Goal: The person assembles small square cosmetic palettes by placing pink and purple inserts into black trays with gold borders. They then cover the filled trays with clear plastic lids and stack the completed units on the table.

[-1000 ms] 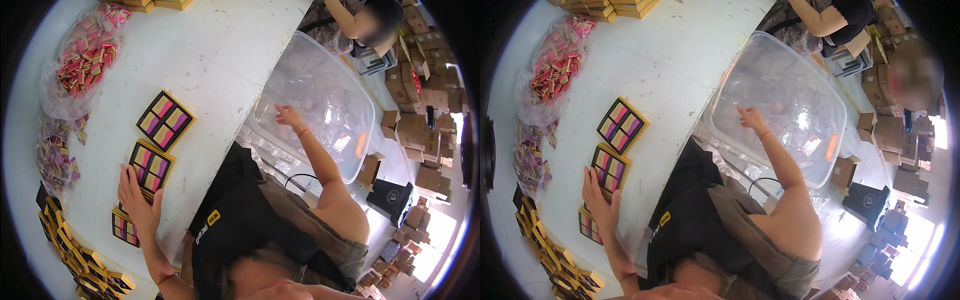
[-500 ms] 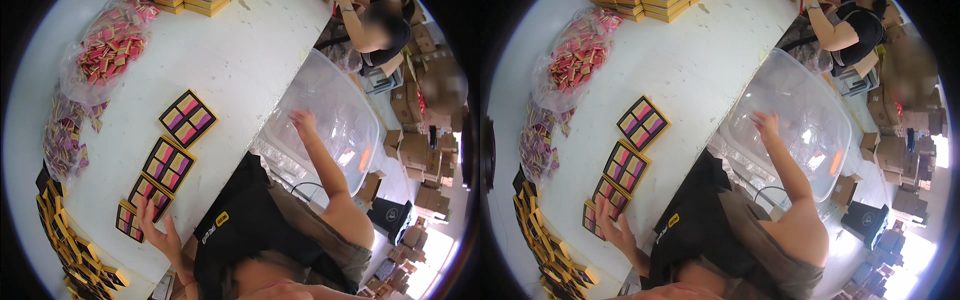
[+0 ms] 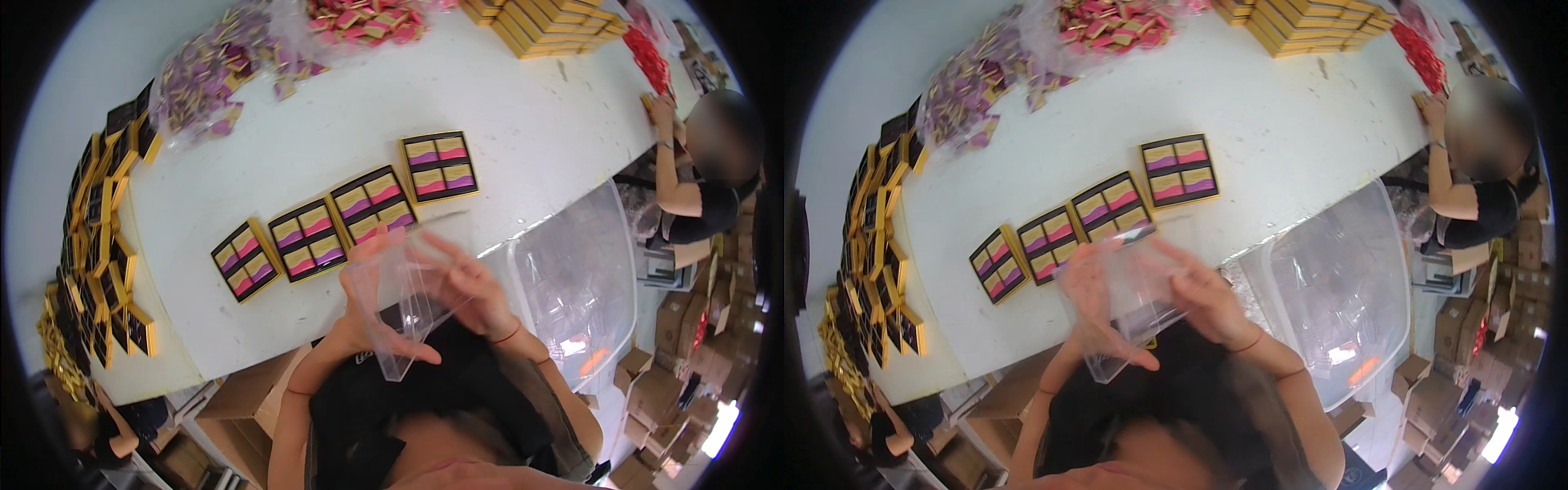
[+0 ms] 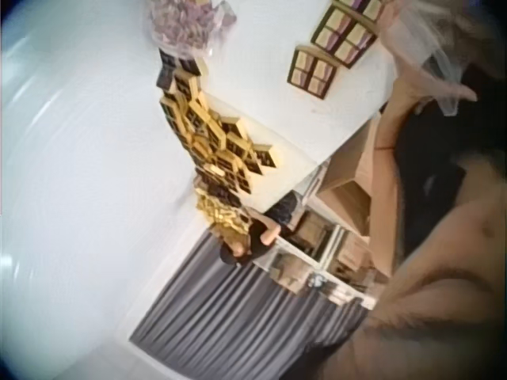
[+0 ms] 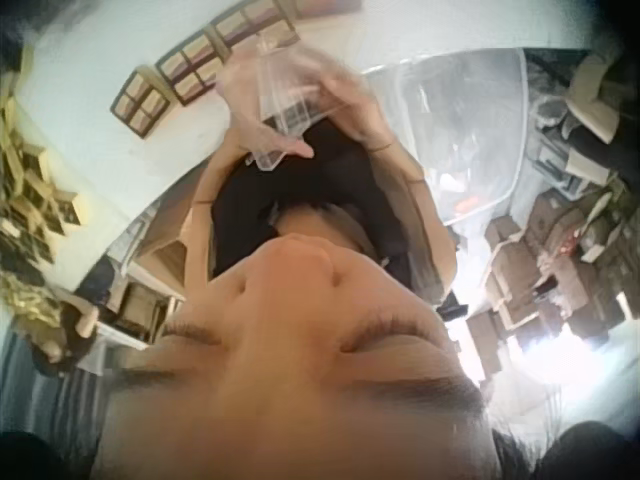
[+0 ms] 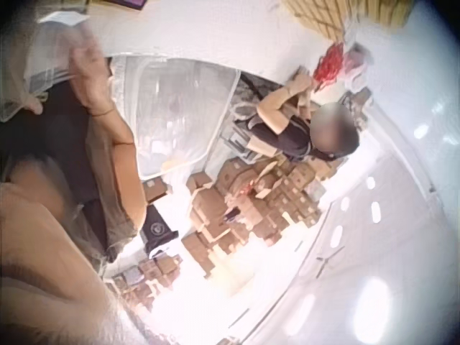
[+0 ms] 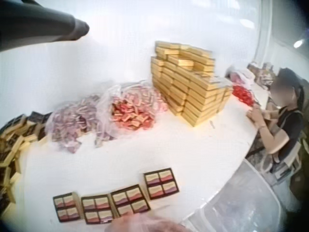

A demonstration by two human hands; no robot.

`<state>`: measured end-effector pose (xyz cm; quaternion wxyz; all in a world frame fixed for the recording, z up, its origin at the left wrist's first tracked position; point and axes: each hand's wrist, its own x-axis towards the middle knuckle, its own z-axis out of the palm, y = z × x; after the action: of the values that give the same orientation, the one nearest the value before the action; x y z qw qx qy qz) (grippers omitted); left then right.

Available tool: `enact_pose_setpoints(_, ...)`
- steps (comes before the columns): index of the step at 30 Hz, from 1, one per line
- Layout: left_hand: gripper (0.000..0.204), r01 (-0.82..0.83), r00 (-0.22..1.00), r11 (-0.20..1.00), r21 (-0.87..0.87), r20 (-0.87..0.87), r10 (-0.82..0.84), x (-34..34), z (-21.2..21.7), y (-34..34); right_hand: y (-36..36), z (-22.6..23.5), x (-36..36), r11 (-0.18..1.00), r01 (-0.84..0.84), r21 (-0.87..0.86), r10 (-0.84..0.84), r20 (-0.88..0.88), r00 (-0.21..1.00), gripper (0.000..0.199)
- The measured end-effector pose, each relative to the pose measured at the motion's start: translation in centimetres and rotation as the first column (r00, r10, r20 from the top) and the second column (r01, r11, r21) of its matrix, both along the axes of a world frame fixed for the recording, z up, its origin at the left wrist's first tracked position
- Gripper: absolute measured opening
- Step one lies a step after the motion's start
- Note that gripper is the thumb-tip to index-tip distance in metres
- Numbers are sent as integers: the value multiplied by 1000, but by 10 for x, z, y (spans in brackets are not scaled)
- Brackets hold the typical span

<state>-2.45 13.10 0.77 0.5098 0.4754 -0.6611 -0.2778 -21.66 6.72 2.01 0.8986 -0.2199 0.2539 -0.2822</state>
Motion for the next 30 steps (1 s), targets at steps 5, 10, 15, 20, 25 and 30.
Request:
enact_pose_setpoints(5, 124, -405, 900, 908, 110, 225, 374, 16, 23, -7, -58, 8, -37, 343, 70, -937, -809, -257, 528, 53)
enact_pose_setpoints(10, 113, -386, 694, 919, 77, 681, 234, 22, 12, -39, -107, 2, -20, 14, -638, -770, -912, -271, 307, 56)
enact_pose_setpoints(15, 109, -348, 705, 929, 125, 688, 171, 29, -2, -47, -104, -8, -5, -39, -720, -692, -746, -460, 482, 82)
enact_pose_setpoints(20, 104, -271, 752, 934, 234, 657, 54, 43, 8, -60, -141, 14, -30, -99, -813, -574, -554, -647, 524, 103)
enact_pose_setpoints(25, 104, -257, 790, 920, 297, 613, 23, 40, 3, -69, -177, -3, -34, -206, -744, -635, -541, -560, 628, 99)
enact_pose_setpoints(30, 108, -312, 726, 924, 219, 683, 83, 21, -3, -66, -192, 12, -16, -174, -715, -677, -297, -656, 694, 96)
